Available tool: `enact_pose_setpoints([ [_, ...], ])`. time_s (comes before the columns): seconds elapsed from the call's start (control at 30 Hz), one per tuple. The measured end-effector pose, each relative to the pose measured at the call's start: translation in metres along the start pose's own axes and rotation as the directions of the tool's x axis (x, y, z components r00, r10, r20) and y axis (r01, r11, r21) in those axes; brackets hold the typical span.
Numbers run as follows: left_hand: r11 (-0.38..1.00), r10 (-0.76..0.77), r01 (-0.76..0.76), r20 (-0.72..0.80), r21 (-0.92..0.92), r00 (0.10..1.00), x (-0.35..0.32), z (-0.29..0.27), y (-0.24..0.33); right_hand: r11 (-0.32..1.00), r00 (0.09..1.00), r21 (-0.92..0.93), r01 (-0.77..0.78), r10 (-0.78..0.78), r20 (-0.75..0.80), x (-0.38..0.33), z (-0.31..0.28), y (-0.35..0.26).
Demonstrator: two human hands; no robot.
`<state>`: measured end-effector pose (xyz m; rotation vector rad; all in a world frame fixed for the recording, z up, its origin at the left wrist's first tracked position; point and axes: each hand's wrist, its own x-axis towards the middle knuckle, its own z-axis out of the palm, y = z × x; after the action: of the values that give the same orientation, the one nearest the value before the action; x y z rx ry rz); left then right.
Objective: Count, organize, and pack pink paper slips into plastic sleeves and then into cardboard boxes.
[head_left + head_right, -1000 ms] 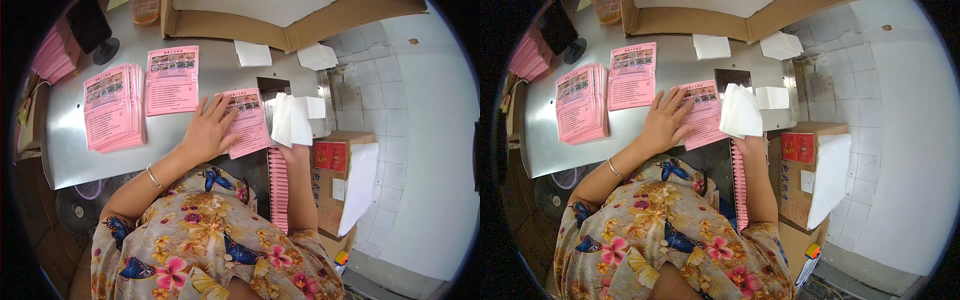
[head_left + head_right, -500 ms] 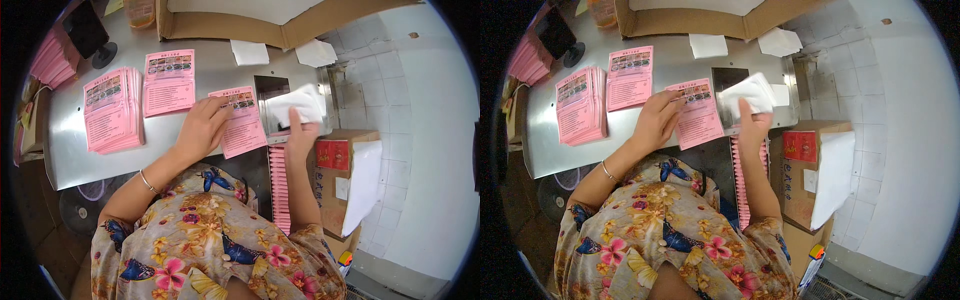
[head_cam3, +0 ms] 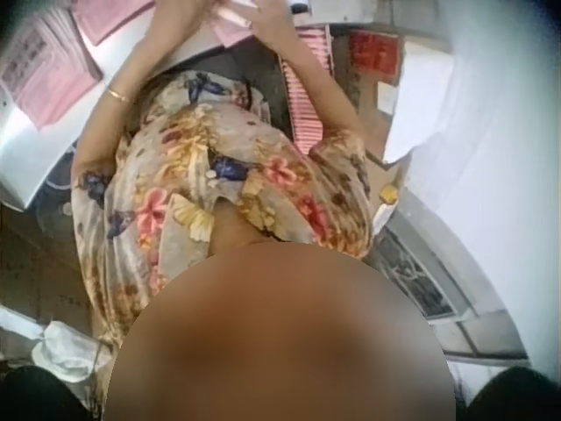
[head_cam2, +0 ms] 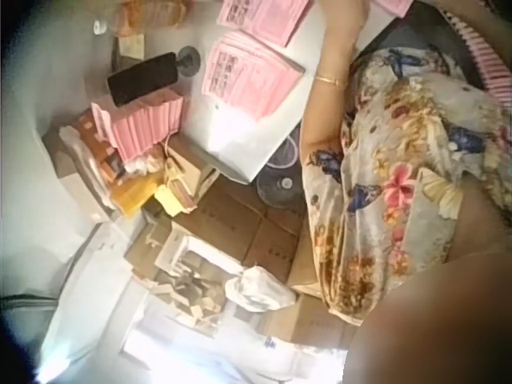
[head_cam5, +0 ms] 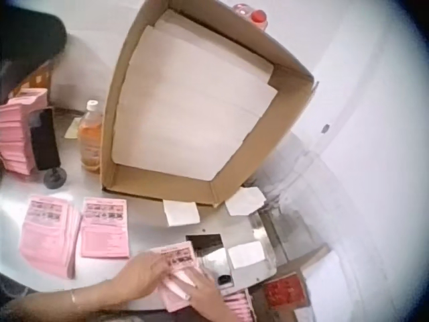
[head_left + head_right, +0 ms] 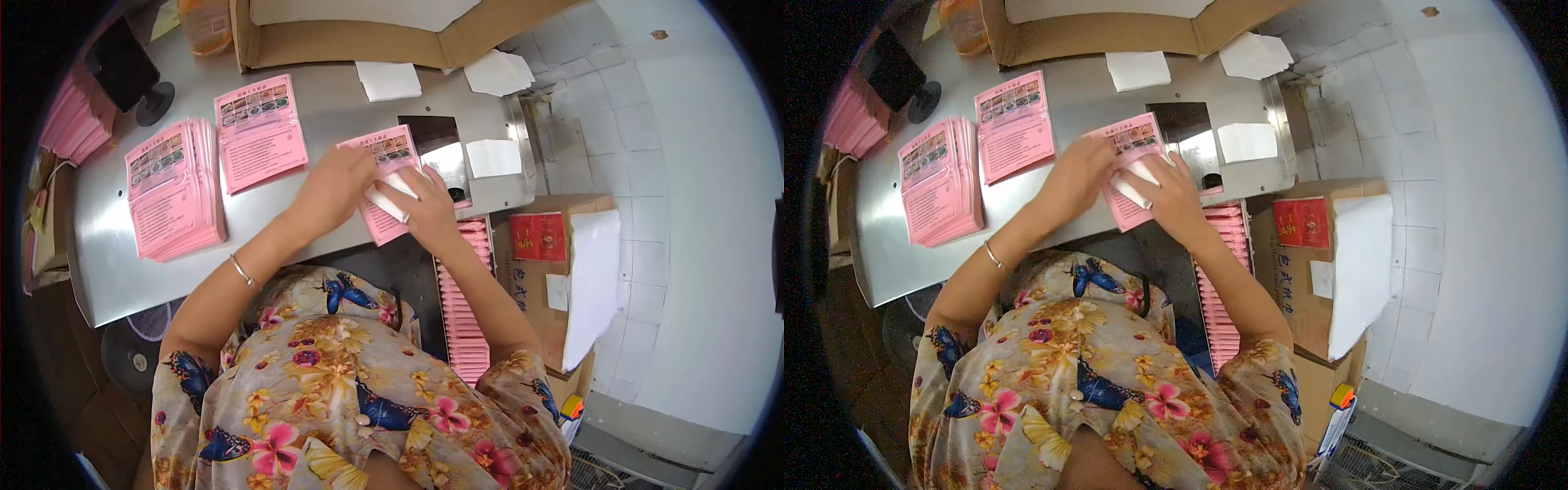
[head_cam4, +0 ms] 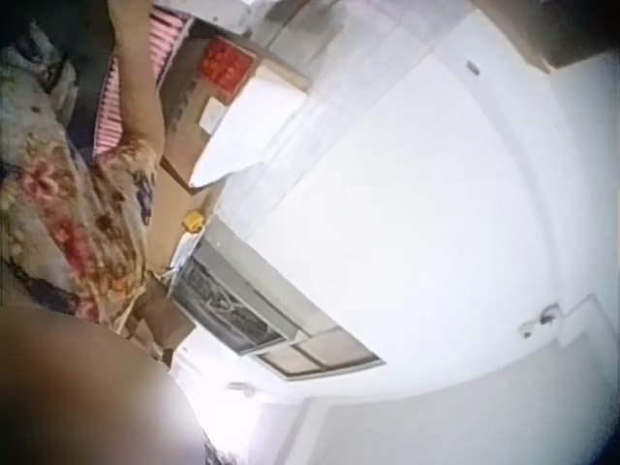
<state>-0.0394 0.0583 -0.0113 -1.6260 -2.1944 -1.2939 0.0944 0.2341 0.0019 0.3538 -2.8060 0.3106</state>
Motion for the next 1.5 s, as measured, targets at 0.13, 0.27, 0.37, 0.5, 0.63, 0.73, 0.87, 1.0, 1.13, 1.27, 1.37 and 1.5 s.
enact_pose_setpoints([
  [0.13,0.978,0.2,-0.206,0.162,0.027,0.966,-0.019,-0.005,0.022,0.998,0.999,-0.032,-0.05,0.05,-0.015,0.018,0.013,0.009],
  [0.27,0.96,0.178,-0.225,0.258,0.165,0.95,-0.033,-0.003,0.027,0.989,0.967,-0.142,0.046,-0.008,0.254,0.071,0.026,0.008],
  [0.37,0.935,0.168,-0.241,0.276,0.259,0.946,-0.033,-0.009,0.03,0.986,0.986,0.0,0.167,-0.167,-0.003,0.056,0.011,0.012],
  [0.5,0.938,0.223,-0.278,0.254,0.206,0.941,-0.008,-0.006,0.036,0.999,0.988,0.046,0.01,-0.003,-0.152,0.006,-0.048,0.029],
  [0.63,0.983,-0.027,-0.061,0.459,0.176,0.888,0.014,0.02,0.025,0.911,0.875,-0.141,-0.387,0.314,-0.37,-0.022,-0.059,0.078],
  [0.73,0.99,0.061,-0.104,0.366,0.099,0.928,0.009,0.018,0.013,0.836,0.839,-0.208,-0.507,0.423,-0.344,-0.041,-0.045,0.096],
  [0.87,0.949,0.116,-0.14,0.101,0.283,0.988,0.005,-0.012,-0.001,0.818,0.81,-0.127,-0.561,0.512,-0.285,-0.045,-0.045,0.101],
  [1.0,0.965,-0.131,0.075,0.212,0.251,0.968,-0.013,-0.01,0.008,0.756,0.803,-0.274,-0.595,0.539,-0.257,-0.033,-0.046,0.09],
  [1.13,0.988,-0.151,0.13,0.329,0.084,0.932,-0.02,-0.024,0.022,0.819,0.906,-0.434,-0.376,0.226,-0.358,-0.038,-0.05,0.119],
  [1.27,0.987,0.026,-0.065,0.248,0.148,0.968,-0.04,-0.04,0.025,0.857,0.797,-0.081,-0.509,0.433,-0.421,-0.056,-0.048,0.131],
  [1.37,0.971,-0.034,-0.023,0.234,0.238,0.972,-0.049,-0.032,0.024,0.942,0.881,-0.03,-0.334,0.3,-0.365,-0.042,-0.055,0.077],
  [1.5,0.968,-0.04,-0.014,0.212,0.25,0.976,-0.034,-0.017,0.025,0.968,0.967,0.033,0.248,-0.246,-0.06,-0.008,-0.034,-0.015],
])
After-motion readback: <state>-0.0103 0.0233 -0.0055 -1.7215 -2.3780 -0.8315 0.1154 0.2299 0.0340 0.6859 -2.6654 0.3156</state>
